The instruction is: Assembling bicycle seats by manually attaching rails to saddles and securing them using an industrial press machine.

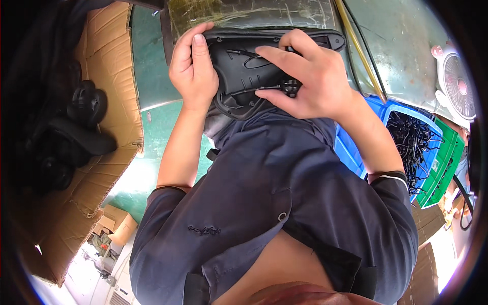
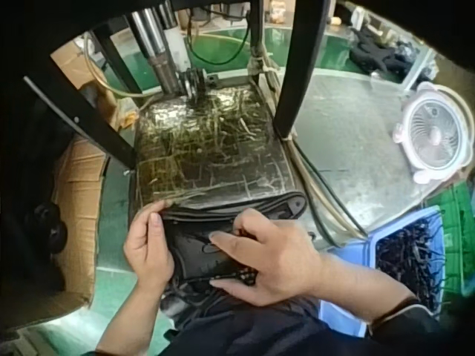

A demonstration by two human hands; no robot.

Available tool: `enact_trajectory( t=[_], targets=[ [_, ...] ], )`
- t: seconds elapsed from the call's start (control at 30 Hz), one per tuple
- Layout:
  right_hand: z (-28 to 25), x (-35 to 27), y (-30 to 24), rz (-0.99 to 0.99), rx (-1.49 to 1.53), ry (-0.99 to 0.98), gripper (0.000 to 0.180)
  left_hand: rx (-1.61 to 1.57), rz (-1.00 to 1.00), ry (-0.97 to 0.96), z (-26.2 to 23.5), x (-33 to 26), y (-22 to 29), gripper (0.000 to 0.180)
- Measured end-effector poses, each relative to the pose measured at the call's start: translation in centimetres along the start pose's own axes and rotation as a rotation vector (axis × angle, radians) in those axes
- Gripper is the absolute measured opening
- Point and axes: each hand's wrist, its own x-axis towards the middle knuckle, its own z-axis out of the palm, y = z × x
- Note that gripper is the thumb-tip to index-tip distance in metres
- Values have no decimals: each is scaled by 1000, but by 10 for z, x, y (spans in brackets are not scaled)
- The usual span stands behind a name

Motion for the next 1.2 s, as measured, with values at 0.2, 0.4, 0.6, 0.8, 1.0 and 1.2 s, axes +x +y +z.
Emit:
enact_trajectory(
  t=[0.2, 0.4, 0.6, 0.8, 1.0, 1.2],
  targets=[
    [5, 4, -3, -32, -23, -36, 60, -30, -55, 51, -1, -5, 0, 22],
    [8, 18, 0, -109, -19, -95, 62, -43, -71, 35, 2, -5, -1, 21],
    [8, 29, 8, -173, 2, -137, 62, -59, -54, 18, 5, 2, -3, 20],
    [5, 42, 19, -255, 39, -222, 56, -19, 1, -21, -1, 1, -5, 18],
    [-30, 79, 26, -502, 98, -325, 57, 332, 596, -306, -13, 16, 31, 50],
    [-42, 70, 24, -290, -14, -118, 70, 658, 258, -45, 9, -10, 62, 34]
  ],
)
